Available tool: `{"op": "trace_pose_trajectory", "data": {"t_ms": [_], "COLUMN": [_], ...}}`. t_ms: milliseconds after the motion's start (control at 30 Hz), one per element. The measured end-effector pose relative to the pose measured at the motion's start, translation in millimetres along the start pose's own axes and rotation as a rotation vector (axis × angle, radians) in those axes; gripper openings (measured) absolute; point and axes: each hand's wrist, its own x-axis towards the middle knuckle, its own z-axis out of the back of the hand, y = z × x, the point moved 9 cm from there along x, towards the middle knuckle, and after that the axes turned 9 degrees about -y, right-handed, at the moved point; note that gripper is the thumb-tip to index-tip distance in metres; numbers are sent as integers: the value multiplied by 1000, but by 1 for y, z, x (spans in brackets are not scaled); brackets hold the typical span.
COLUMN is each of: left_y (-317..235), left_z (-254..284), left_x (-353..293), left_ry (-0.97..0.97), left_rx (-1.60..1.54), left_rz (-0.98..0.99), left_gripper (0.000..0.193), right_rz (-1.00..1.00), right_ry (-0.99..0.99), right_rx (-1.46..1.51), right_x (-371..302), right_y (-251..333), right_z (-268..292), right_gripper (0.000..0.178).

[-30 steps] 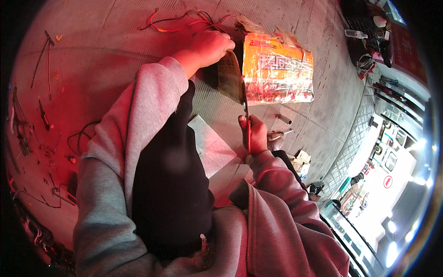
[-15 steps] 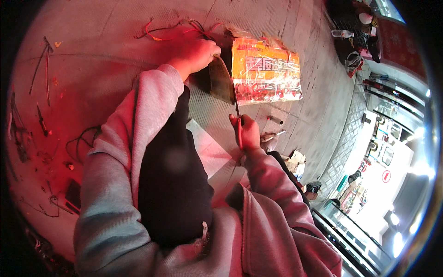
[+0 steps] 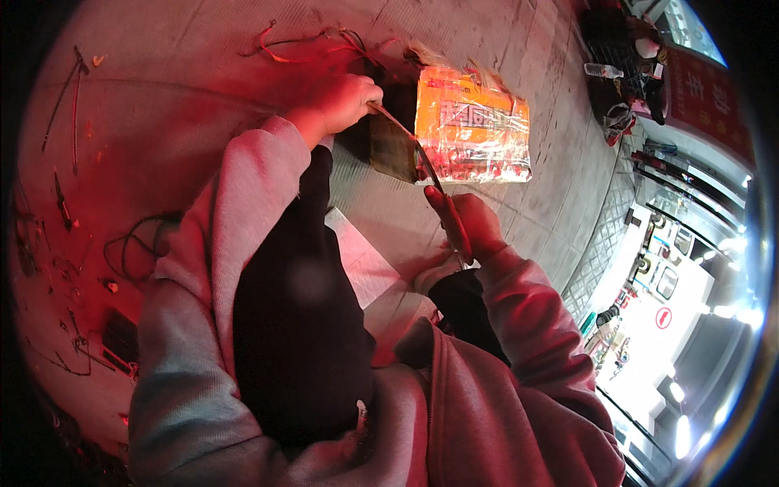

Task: The person sits on the floor and works on a battery pack placed on cardboard. They use a screwdriver to adjust connections and a pair of scissors to cut tape and wires. The person manipulates wires and components within the battery pack.

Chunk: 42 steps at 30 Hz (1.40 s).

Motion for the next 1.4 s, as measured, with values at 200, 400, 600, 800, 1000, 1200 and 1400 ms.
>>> {"op": "trace_pose_trajectory", "data": {"t_ms": [200, 400, 600, 800, 1000, 1200, 1400], "left_y": [-6, 0, -15, -51, -55, -48, -46], "left_z": [8, 2, 9, 1, -19, -16, -14], "left_x": [-2, 0, 0, 13, 16, 14, 10], "left_ry": [-82, -11, -21, -1, 89, 70, 58], "left_rx": [-4, 77, 155, 226, 178, 101, 69], "left_rz": [-61, -12, -47, -273, -263, -267, -241], "left_gripper": [8, 10, 9, 16, 14, 13, 13], "right_rz": [-2, -37, -191, -99, -179, -199, -145], "right_ry": [301, 304, 536, 311, 563, 473, 471], "right_rx": [217, 253, 952, 550, 870, 858, 785], "right_x": [4, -1, -22, -10, -23, -27, -15], "right_y": [19, 15, 1, -3, 7, 1, 3], "right_z": [25, 22, -45, -18, -31, -35, -25], "right_gripper": [75, 68, 66, 67, 67, 68, 70]}}
